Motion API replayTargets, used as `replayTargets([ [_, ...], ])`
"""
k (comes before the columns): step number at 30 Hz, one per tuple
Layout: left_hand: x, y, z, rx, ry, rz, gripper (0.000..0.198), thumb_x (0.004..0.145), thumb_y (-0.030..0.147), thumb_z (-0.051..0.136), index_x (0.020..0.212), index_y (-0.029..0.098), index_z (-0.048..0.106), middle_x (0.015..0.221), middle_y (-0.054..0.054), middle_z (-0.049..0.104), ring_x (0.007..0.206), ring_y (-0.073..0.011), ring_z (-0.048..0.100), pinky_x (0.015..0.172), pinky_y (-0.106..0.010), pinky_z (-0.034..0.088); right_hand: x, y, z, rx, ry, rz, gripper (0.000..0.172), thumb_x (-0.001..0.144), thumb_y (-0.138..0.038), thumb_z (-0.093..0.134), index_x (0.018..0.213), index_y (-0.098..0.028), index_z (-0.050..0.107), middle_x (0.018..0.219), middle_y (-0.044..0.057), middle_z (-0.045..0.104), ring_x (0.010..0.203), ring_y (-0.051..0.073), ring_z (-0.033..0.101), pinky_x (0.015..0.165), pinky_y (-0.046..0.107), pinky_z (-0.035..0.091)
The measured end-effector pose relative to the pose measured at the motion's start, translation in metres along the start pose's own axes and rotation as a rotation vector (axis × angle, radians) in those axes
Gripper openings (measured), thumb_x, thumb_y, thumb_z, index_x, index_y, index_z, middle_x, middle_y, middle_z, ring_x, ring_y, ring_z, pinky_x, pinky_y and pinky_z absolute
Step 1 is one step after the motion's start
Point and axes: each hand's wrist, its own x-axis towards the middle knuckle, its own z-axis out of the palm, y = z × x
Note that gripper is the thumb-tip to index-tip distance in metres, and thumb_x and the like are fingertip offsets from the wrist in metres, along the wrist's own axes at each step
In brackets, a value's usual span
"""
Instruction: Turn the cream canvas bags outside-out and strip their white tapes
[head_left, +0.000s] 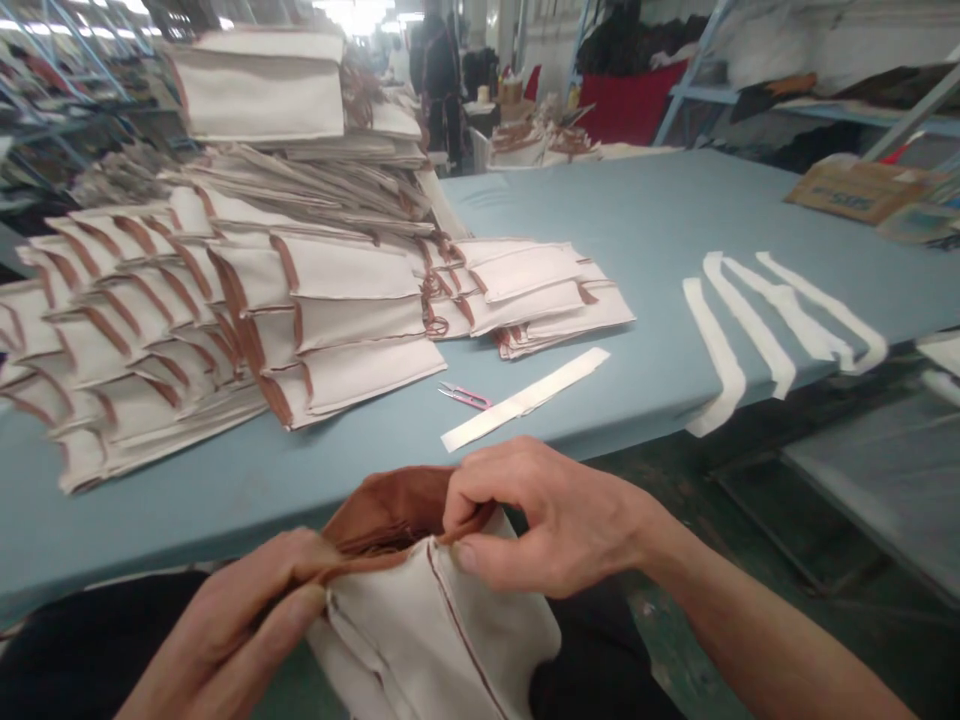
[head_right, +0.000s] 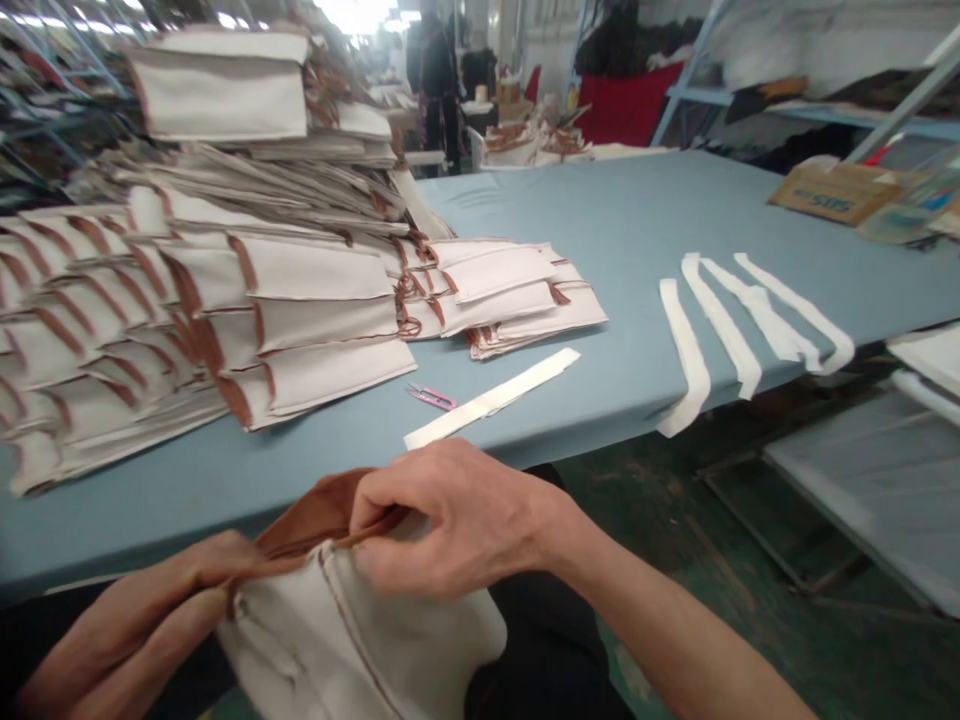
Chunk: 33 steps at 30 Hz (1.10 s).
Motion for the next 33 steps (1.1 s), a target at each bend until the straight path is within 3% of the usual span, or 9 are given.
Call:
replayTargets([
  [3,0.014,0.012,-0.005,-0.005,-0.002,0.078,0.026,0.101,0.040,0.063,0.121,0.035,0.079,0.121,0.003,0.084,0.109,-0.0214,0.079,0.095,-0.020,0.059,0.006,-0.013,0.001,0.028,-0.004,-0.040,0.011,0.082,-0.010,0.060,0.076,-0.018,0.062,0.073,-0.004,0.063,0.064,0.009,0.053,0.063,0.020,0.040],
  [5,0.024,0.023,-0.004,-0.049,-0.024,0.139,0.027,0.102,0.040,0.060,0.122,0.034,0.078,0.123,0.001,0.083,0.115,-0.0230,0.076,0.100,-0.023,0.057,0.009,-0.016,0.000,0.030,-0.006,-0.036,0.011,0.083,-0.009,0.061,0.078,-0.018,0.063,0.073,-0.005,0.062,0.063,0.008,0.051,0.063,0.020,0.040],
  [7,0.034,0.034,-0.001,-0.128,-0.089,0.159,0.025,0.105,0.040,0.056,0.110,0.030,0.078,0.108,0.000,0.083,0.102,-0.0211,0.076,0.092,-0.023,0.058,0.011,-0.016,0.000,0.026,-0.004,-0.037,0.010,0.083,-0.009,0.062,0.080,-0.018,0.064,0.073,-0.005,0.061,0.062,0.008,0.051,0.062,0.019,0.041],
  [11,0.046,0.046,0.010,-0.192,-0.190,0.054,0.029,0.107,0.039,0.053,0.090,0.028,0.074,0.081,0.005,0.075,0.077,-0.0159,0.068,0.073,-0.020,0.050,0.010,-0.008,0.002,0.046,-0.006,-0.021,0.008,0.083,-0.011,0.064,0.079,-0.018,0.062,0.073,-0.006,0.059,0.062,0.008,0.050,0.060,0.019,0.040],
  [21,0.031,0.046,0.022,-0.213,-0.215,-0.116,0.038,0.107,0.050,0.054,0.081,0.026,0.067,0.077,0.005,0.068,0.070,-0.0150,0.059,0.066,-0.022,0.044,0.003,-0.001,0.011,0.041,0.016,0.057,0.016,0.085,-0.031,0.071,0.079,-0.020,0.059,0.074,-0.006,0.057,0.067,0.011,0.051,0.065,0.024,0.040],
  [29,0.044,0.048,0.020,-0.272,-0.309,-0.140,0.039,0.105,0.050,0.056,0.080,0.024,0.070,0.074,0.004,0.068,0.069,-0.0154,0.060,0.064,-0.021,0.046,0.003,-0.004,0.009,0.051,0.059,0.105,0.018,0.082,-0.027,0.070,0.074,-0.020,0.056,0.070,-0.007,0.052,0.063,0.010,0.047,0.060,0.023,0.035],
  [33,0.051,0.046,0.020,-0.320,-0.311,-0.151,0.040,0.104,0.052,0.058,0.078,0.023,0.071,0.071,0.003,0.066,0.067,-0.0153,0.059,0.062,-0.022,0.046,0.003,0.003,0.004,0.187,0.005,0.082,0.028,0.089,-0.032,0.075,0.074,-0.019,0.056,0.069,-0.007,0.051,0.060,0.008,0.044,0.058,0.021,0.035],
])
